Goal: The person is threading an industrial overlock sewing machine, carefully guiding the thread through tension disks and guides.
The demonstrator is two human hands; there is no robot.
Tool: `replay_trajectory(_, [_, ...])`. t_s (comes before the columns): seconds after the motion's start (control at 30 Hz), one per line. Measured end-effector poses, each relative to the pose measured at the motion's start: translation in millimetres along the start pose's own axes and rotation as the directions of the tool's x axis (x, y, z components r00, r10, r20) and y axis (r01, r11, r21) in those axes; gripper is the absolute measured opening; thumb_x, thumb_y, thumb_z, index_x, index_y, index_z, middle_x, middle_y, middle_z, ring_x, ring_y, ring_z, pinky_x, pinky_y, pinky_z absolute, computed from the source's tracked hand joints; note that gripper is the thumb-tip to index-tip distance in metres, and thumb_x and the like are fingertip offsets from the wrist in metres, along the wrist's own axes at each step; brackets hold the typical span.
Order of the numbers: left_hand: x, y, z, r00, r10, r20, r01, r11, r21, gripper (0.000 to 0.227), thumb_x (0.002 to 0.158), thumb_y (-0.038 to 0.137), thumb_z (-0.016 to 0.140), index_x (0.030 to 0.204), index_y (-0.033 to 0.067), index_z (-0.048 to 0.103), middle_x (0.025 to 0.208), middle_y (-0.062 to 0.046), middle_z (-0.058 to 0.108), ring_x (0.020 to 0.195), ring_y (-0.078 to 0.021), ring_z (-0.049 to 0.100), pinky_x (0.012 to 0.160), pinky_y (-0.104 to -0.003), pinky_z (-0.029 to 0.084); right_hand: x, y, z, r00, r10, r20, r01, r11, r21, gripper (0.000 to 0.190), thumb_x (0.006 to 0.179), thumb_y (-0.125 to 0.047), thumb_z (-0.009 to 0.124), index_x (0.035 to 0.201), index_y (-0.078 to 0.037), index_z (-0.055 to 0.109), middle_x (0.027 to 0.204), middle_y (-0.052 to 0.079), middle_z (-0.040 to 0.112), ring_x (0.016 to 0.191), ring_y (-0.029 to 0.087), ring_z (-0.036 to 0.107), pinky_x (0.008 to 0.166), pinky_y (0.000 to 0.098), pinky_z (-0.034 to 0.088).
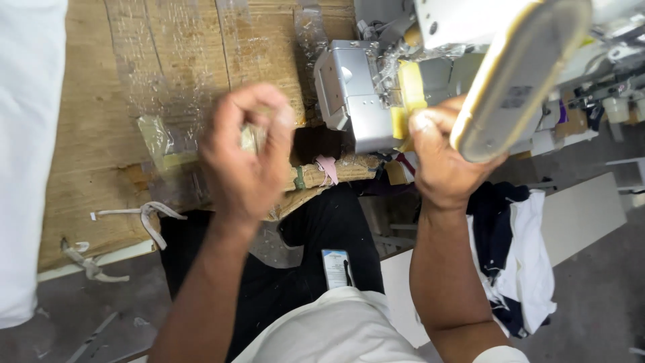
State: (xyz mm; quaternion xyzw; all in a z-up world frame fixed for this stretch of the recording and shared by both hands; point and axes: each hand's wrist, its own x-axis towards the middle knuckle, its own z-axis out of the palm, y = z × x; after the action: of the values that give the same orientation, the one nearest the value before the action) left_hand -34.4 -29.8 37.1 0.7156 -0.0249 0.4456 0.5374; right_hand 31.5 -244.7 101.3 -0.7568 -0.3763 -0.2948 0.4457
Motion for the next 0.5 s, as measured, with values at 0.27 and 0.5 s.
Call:
replay_trajectory(0.27, [-16,126,39,0.928,-0.278,0.250,0.334,0.916,-0.224,0.016,0.098,0.012,0.069,0.112,0.0034,0.070,0.107,-0.011,0.072,0.082,-0.0144,0.070,0.077,-0.024,0.061,-29,-58,-27,0.992,0.075,-0.101,-0.081,0.995,-0.054,0.009,0.094,-0.011,0.075,0.095,-0.002,0.074,0.084,0.013,0.068,0.076,0.024,0.062,0.076,0.0355,0.050])
replay_trajectory(0.5, [-35,147,87,0.924,-0.328,0.198,0.358,0.922,-0.145,0.007,0.097,-0.005,0.067,0.100,-0.0017,0.073,0.101,-0.016,0.074,0.096,-0.0222,0.072,0.093,-0.031,0.059,-34,-37,-74,1.000,-0.015,-0.001,0.015,0.998,-0.058,0.008,0.098,-0.013,0.070,0.096,-0.009,0.076,0.089,0.007,0.071,0.076,0.024,0.065,0.079,0.0387,0.049])
